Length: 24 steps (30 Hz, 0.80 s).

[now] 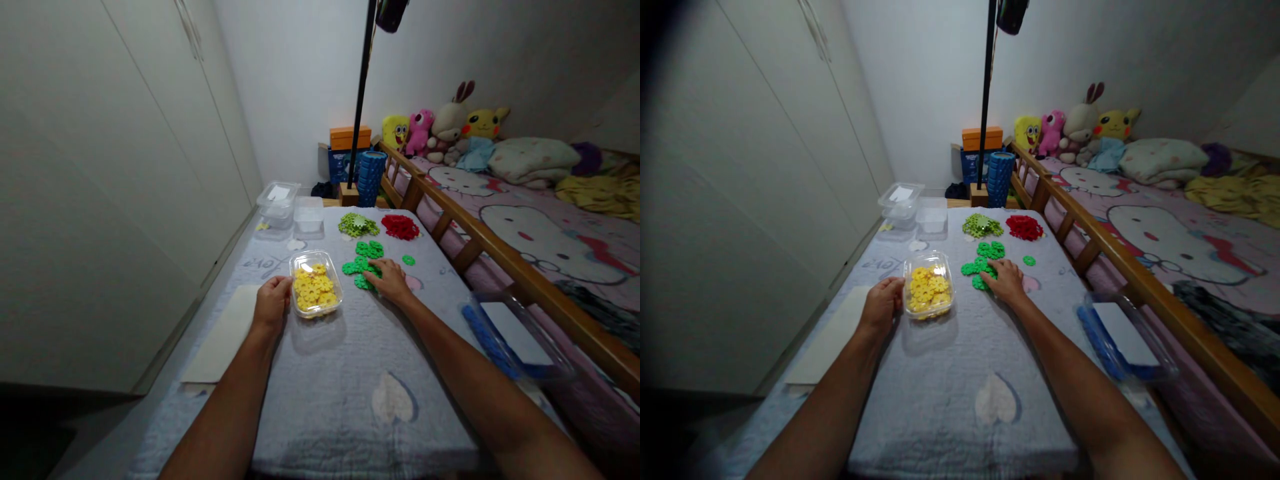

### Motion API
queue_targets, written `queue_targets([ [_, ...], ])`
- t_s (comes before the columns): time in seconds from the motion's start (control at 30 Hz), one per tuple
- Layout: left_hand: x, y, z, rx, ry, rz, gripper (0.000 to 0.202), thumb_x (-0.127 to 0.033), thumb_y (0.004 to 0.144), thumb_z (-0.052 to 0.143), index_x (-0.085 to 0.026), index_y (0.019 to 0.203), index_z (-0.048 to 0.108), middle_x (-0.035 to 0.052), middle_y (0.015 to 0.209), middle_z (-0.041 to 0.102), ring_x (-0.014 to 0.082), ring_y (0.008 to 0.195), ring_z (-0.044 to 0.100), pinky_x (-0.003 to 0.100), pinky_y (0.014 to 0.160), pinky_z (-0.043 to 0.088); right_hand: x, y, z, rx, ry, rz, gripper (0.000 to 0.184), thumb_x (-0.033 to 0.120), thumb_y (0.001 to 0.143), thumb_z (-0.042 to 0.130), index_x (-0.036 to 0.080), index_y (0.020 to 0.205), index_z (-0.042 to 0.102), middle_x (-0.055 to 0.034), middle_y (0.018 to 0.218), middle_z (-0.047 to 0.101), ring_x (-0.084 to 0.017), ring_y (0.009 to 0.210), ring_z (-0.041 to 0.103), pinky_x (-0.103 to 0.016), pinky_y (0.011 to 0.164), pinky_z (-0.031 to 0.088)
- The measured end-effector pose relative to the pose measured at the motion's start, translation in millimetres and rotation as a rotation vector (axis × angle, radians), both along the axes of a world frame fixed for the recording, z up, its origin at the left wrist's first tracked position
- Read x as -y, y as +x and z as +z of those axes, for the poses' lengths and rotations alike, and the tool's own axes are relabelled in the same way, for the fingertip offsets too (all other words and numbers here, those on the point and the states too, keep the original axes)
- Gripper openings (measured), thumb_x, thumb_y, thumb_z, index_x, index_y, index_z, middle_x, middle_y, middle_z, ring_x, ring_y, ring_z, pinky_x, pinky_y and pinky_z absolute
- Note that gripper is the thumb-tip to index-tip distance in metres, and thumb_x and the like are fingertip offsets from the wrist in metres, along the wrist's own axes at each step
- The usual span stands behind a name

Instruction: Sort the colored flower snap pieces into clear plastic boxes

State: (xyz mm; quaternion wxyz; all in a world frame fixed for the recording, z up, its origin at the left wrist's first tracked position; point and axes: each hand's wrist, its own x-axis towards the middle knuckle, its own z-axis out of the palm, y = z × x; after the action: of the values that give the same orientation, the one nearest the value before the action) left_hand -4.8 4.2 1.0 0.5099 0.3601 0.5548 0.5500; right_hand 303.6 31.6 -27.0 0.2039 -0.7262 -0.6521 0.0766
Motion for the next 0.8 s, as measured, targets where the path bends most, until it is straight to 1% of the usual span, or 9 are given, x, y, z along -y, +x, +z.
queue_targets([
  [0.07, 0, -1, -1.3, 0.007, -0.003, 0.001, 0.034, -0.048, 0.062, 0.076, -0.020, 0.068, 0.056, -0.0080, 0.049, 0.044, 0.0060, 0.042, 0.032, 0.020, 0.042, 0.023, -6, 0, 2.7, -0.023, 0.028, 0.018, 0.040, 0.052, 0.099, 0.061, 0.028, 0.127, 0.079, -0.0106, 0.139, 0.068, -0.031, 0.128, 0.060, -0.045, 0.108, 0.043],
  [0.13, -1, -1, -2.7, 0.013, 0.000, -0.008, 0.034, -0.048, 0.062, 0.076, -0.021, 0.068, 0.056, -0.0083, 0.049, 0.043, 0.0059, 0.042, 0.031, 0.020, 0.042, 0.022, -20, 4, 6.9, -0.018, 0.059, 0.006, 0.041, 0.052, 0.101, 0.057, 0.026, 0.124, 0.080, -0.0119, 0.140, 0.068, -0.031, 0.128, 0.060, -0.047, 0.109, 0.043],
  [0.23, -1, -1, -4.0, 0.027, 0.009, -0.018, 0.036, -0.048, 0.062, 0.077, -0.021, 0.067, 0.055, -0.0084, 0.050, 0.043, 0.0056, 0.042, 0.032, 0.020, 0.042, 0.023, -49, 10, 12.8, 0.026, 0.040, 0.008, 0.046, 0.050, 0.102, 0.055, 0.024, 0.135, 0.074, -0.0140, 0.151, 0.062, -0.033, 0.135, 0.056, -0.049, 0.112, 0.042],
  [0.33, -2, 0, -4.7, 0.055, 0.005, -0.023, 0.040, -0.051, 0.063, 0.080, -0.021, 0.068, 0.054, -0.0086, 0.051, 0.044, 0.0055, 0.042, 0.032, 0.020, 0.042, 0.023, -75, 11, 15.5, 0.067, -0.060, 0.000, 0.055, 0.053, 0.102, 0.055, 0.024, 0.148, 0.064, -0.0150, 0.160, 0.056, -0.034, 0.144, 0.051, -0.052, 0.115, 0.043],
  [0.43, -2, 0, -6.3, 0.056, -0.005, -0.037, 0.048, -0.058, 0.063, 0.083, -0.021, 0.071, 0.053, -0.0090, 0.051, 0.044, 0.0055, 0.042, 0.032, 0.020, 0.043, 0.024, -87, 8, 15.1, 0.094, -0.151, 0.025, 0.058, 0.057, 0.101, 0.055, 0.028, 0.151, 0.063, -0.0132, 0.164, 0.052, -0.036, 0.149, 0.048, -0.056, 0.118, 0.040],
  [0.53, -4, -1, -10.2, 0.024, -0.006, -0.033, 0.054, -0.061, 0.059, 0.087, -0.020, 0.073, 0.055, -0.0086, 0.052, 0.046, 0.0062, 0.044, 0.035, 0.020, 0.045, 0.025, -82, 2, 12.8, 0.095, -0.192, 0.132, 0.054, 0.058, 0.100, 0.057, 0.031, 0.145, 0.069, -0.0106, 0.165, 0.052, -0.037, 0.151, 0.046, -0.058, 0.122, 0.037],
  [0.67, -7, -4, -16.9, -0.018, -0.007, -0.028, 0.055, -0.062, 0.057, 0.088, -0.019, 0.073, 0.057, -0.0066, 0.055, 0.050, 0.0082, 0.048, 0.041, 0.021, 0.047, 0.029, -59, -3, 9.1, 0.043, -0.190, 0.353, 0.054, 0.060, 0.096, 0.064, 0.030, 0.140, 0.073, -0.0108, 0.160, 0.056, -0.035, 0.149, 0.049, -0.053, 0.124, 0.035],
  [0.73, -7, -5, -18.9, -0.034, -0.001, -0.022, 0.054, -0.061, 0.057, 0.088, -0.019, 0.074, 0.058, -0.0058, 0.057, 0.052, 0.0089, 0.049, 0.043, 0.021, 0.048, 0.031, -48, 1, 8.3, -0.036, -0.174, 0.496, 0.054, 0.060, 0.094, 0.066, 0.028, 0.137, 0.075, -0.0112, 0.157, 0.059, -0.033, 0.147, 0.052, -0.050, 0.125, 0.037],
  [0.8, -7, -5, -19.2, -0.047, 0.007, -0.022, 0.052, -0.060, 0.058, 0.087, -0.019, 0.074, 0.059, -0.0052, 0.059, 0.053, 0.0093, 0.050, 0.044, 0.022, 0.048, 0.032, -41, 13, 8.6, -0.130, -0.124, 0.557, 0.051, 0.058, 0.095, 0.064, 0.026, 0.133, 0.076, -0.0114, 0.153, 0.062, -0.031, 0.144, 0.055, -0.046, 0.124, 0.038],
])
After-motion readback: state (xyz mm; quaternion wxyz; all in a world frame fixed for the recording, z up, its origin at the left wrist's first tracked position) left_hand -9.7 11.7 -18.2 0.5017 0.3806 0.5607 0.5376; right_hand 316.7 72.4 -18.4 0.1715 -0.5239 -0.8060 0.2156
